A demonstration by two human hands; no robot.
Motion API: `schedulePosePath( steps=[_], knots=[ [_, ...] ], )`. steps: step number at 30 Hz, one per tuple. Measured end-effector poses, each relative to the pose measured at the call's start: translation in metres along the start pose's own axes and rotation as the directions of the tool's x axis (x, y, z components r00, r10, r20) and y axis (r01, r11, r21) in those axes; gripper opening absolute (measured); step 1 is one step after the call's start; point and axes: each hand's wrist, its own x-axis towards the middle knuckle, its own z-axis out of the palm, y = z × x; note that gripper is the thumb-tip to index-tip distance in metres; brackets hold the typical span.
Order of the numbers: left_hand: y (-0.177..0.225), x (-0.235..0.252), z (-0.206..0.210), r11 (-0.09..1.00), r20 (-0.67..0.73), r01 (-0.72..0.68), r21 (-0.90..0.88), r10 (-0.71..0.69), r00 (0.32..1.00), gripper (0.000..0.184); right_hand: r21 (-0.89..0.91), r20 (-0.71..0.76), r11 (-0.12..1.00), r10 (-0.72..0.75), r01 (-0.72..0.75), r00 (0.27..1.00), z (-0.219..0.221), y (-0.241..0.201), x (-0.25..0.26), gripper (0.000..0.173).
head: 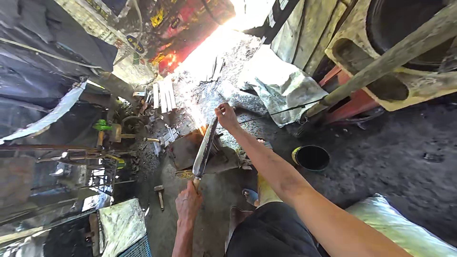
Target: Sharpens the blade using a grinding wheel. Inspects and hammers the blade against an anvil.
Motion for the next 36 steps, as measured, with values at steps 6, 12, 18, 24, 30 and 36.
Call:
schedulePosePath(
  steps=[6,12,18,24,30,36],
  knots=[
    [-0.016,-0.037,0.008,0.998,0.076,0.055,-0.026,-0.053,0.996,0.036,-0.036,0.052,0.998,-0.04,0.042,0.998,0.011,0.0,-0.031,0.042],
    [0.01,-0.002,-0.007,0.999,0.057,0.019,-0.036,-0.017,0.998,0.036,-0.016,0.049,1.0,-0.002,0.003,0.999,0.002,0.005,0.004,0.04],
    [0.062,0.064,-0.042,0.996,0.013,-0.09,0.02,0.089,0.996,0.041,-0.014,-0.042,0.994,0.109,-0.109,0.993,-0.042,0.008,0.074,0.042],
    [0.07,0.076,-0.048,0.992,-0.001,-0.112,0.053,0.113,0.994,0.04,-0.062,-0.076,0.993,0.099,-0.103,0.992,-0.056,0.013,0.092,0.039],
    [0.034,0.036,-0.023,0.999,0.02,-0.038,0.021,0.038,0.999,0.037,0.026,-0.055,0.999,0.048,-0.046,0.997,-0.022,0.012,0.048,0.041],
    [-0.006,-0.022,0.01,0.995,0.066,0.019,-0.097,-0.013,0.998,0.037,-0.067,0.01,0.998,0.007,-0.006,1.0,0.006,-0.004,-0.02,0.046]
  ],
)
